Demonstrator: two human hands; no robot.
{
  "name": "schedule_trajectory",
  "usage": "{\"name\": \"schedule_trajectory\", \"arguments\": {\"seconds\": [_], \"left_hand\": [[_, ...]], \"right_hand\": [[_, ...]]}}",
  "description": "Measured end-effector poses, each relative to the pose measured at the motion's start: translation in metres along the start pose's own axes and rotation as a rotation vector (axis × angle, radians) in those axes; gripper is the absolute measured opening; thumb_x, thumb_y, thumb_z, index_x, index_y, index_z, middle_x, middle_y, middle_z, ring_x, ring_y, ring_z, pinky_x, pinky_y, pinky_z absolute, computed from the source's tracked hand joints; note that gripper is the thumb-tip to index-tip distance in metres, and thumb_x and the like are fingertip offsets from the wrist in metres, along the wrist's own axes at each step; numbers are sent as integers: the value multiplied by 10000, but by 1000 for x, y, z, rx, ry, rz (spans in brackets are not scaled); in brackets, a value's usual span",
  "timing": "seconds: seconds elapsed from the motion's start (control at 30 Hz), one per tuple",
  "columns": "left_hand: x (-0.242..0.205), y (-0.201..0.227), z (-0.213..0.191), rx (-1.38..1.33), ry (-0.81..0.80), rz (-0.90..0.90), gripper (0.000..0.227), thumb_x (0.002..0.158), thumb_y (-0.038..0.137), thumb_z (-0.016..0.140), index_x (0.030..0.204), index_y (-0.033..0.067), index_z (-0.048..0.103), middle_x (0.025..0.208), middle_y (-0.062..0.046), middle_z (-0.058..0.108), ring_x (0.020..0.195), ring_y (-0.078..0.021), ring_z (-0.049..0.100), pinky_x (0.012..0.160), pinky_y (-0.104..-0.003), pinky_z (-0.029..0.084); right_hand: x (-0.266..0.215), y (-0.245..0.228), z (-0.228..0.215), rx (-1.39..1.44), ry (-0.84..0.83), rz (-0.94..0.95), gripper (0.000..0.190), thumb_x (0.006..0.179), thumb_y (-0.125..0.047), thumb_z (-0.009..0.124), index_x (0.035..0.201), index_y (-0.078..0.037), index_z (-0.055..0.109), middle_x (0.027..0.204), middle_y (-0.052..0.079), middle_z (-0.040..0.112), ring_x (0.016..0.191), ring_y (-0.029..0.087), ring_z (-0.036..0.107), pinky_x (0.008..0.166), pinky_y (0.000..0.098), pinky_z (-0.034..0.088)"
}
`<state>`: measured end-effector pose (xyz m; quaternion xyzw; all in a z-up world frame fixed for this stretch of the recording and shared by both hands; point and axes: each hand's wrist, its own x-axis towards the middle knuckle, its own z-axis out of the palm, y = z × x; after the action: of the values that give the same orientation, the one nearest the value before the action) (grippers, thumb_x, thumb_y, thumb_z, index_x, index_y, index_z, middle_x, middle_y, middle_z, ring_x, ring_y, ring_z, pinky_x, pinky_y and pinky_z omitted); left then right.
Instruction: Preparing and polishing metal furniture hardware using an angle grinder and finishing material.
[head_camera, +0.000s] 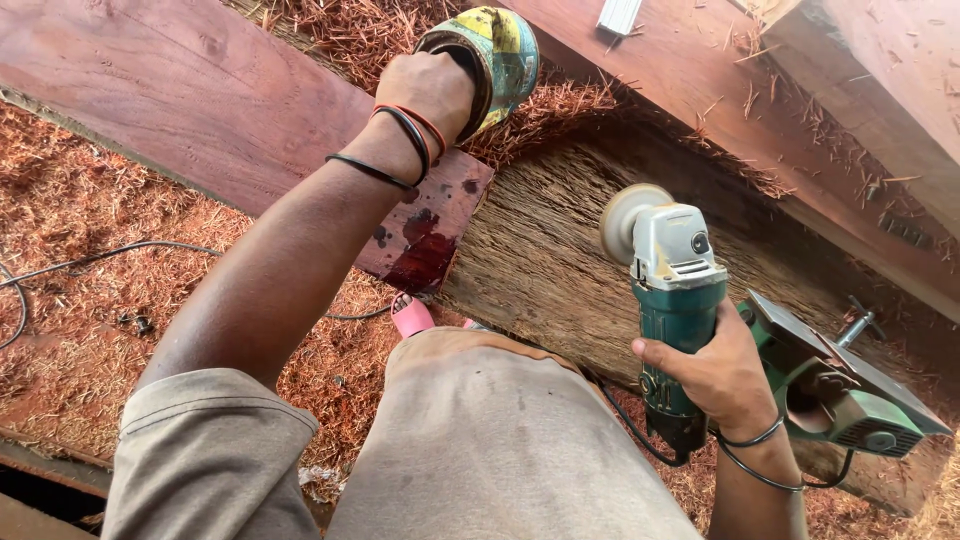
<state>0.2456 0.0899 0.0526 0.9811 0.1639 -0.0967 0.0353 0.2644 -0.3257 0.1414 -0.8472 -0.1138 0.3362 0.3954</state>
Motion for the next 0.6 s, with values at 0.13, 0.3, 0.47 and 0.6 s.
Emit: {"name": "schedule_trajectory", "arguments": {"seconds": [0.13,0.3,0.47,0.6], "left_hand": [[0,-1,0,-29,-8,-14,198,996,202,615,946,103,779,945,-140,758,846,-260,744,711,-398,595],[-3,-1,-1,-17,9,-5,187,985,196,626,937,99,779,946,-138,758,846,-266,742,705,-400,596],[-4,-1,0,-9,10,-5,188,987,190,628,930,94,779,944,-140,758,845,-269,743,701,-403,598],[-4,0,-2,-25,7,-19,188,987,187,626,934,94,781,947,-143,756,855,-272,743,711,-405,599]], "right_hand": [[0,5,-1,-24,17,4,802,601,-293,930,1261,-1,580,1086,73,706,982,170,672,873,338,559],[1,9,0,-96,35,48,793,589,-272,935,1247,-4,584,1071,77,713,978,171,681,880,337,562],[1,14,0,-83,31,32,771,591,-268,937,1230,1,600,1073,81,714,974,172,675,881,338,560],[0,17,0,-107,53,75,783,581,-269,945,1224,7,593,1062,84,720,967,173,684,879,340,566]]}}
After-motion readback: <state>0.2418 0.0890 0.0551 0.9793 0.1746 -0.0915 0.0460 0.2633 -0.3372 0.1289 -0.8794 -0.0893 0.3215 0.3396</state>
